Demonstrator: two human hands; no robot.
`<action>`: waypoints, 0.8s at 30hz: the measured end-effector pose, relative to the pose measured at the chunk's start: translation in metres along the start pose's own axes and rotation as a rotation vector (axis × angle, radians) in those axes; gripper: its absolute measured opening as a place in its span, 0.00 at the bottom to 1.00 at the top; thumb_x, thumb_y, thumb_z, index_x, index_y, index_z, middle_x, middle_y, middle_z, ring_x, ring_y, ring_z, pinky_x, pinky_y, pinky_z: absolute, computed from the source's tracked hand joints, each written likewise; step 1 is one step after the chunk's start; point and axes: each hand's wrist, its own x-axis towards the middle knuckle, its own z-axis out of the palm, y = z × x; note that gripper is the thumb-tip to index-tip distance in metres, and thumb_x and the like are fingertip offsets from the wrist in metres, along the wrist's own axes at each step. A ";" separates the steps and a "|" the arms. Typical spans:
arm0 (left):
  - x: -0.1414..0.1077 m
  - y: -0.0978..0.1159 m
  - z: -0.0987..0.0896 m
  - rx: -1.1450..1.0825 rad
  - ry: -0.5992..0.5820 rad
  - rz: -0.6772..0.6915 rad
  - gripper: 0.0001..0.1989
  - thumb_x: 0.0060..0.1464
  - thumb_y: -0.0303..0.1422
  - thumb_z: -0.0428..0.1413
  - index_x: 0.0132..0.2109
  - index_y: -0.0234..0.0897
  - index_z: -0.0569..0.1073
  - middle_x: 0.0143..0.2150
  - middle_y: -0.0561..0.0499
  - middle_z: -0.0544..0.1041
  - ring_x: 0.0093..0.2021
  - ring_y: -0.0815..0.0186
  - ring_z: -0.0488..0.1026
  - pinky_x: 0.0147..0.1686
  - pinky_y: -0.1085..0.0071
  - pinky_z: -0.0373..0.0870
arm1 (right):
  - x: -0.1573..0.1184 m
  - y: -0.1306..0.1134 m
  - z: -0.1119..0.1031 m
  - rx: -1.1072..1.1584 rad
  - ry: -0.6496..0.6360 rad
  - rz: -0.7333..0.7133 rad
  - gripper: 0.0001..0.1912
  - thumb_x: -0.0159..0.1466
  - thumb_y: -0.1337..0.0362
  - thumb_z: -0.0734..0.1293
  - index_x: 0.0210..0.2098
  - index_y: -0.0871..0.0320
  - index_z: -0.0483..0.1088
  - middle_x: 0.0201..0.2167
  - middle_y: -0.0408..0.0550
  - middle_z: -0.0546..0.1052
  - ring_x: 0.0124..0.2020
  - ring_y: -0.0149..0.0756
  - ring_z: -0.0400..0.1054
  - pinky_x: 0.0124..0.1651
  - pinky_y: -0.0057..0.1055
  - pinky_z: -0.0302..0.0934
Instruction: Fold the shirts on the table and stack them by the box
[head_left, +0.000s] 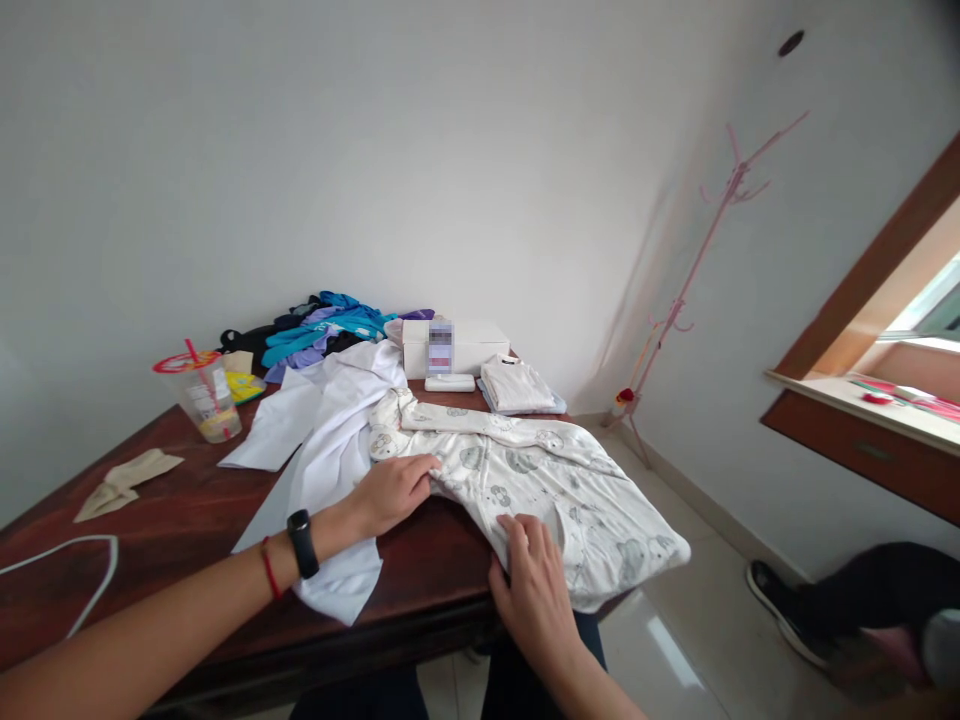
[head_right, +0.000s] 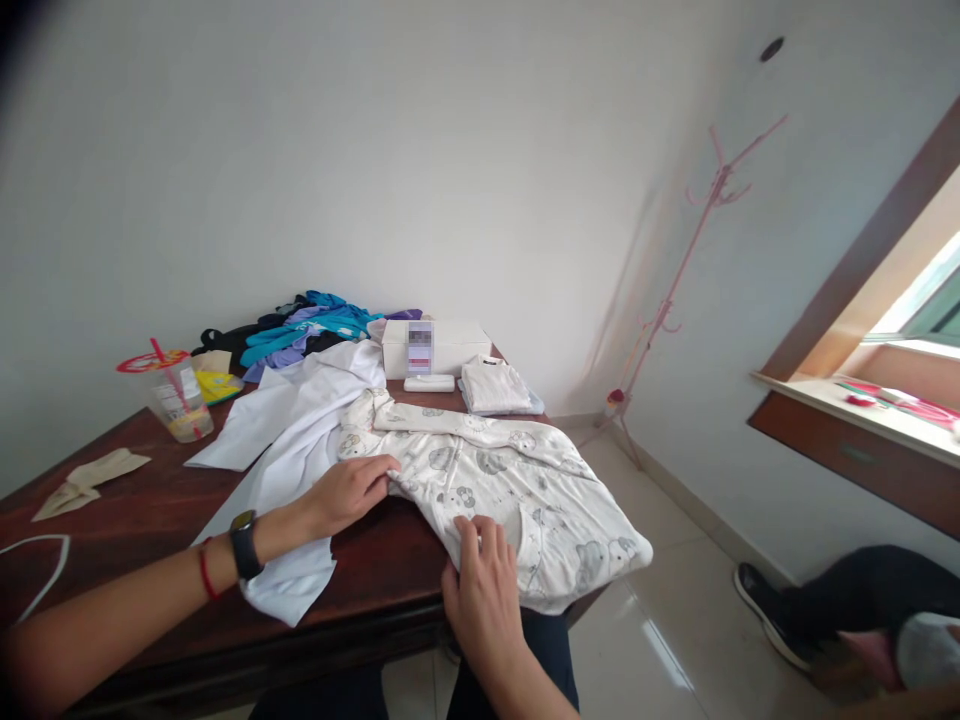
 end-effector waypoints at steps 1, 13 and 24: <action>0.003 0.000 -0.006 -0.004 0.001 -0.011 0.14 0.64 0.28 0.45 0.50 0.42 0.73 0.47 0.48 0.80 0.45 0.59 0.78 0.47 0.65 0.70 | 0.001 0.008 -0.004 -0.022 0.012 0.006 0.30 0.55 0.75 0.63 0.55 0.48 0.62 0.45 0.52 0.69 0.45 0.52 0.66 0.46 0.50 0.65; -0.003 -0.010 -0.012 0.017 -0.006 0.072 0.13 0.67 0.32 0.48 0.54 0.41 0.71 0.52 0.46 0.78 0.50 0.57 0.76 0.50 0.65 0.70 | -0.029 0.119 -0.091 -0.272 -0.035 0.317 0.22 0.58 0.69 0.57 0.51 0.51 0.65 0.54 0.52 0.71 0.50 0.49 0.71 0.47 0.41 0.68; -0.036 -0.043 -0.022 0.083 -0.119 0.093 0.18 0.63 0.23 0.45 0.52 0.38 0.75 0.50 0.44 0.80 0.50 0.58 0.77 0.53 0.63 0.71 | -0.054 0.180 -0.163 -0.056 -0.338 0.380 0.20 0.56 0.61 0.62 0.45 0.50 0.79 0.45 0.50 0.83 0.46 0.52 0.78 0.47 0.39 0.71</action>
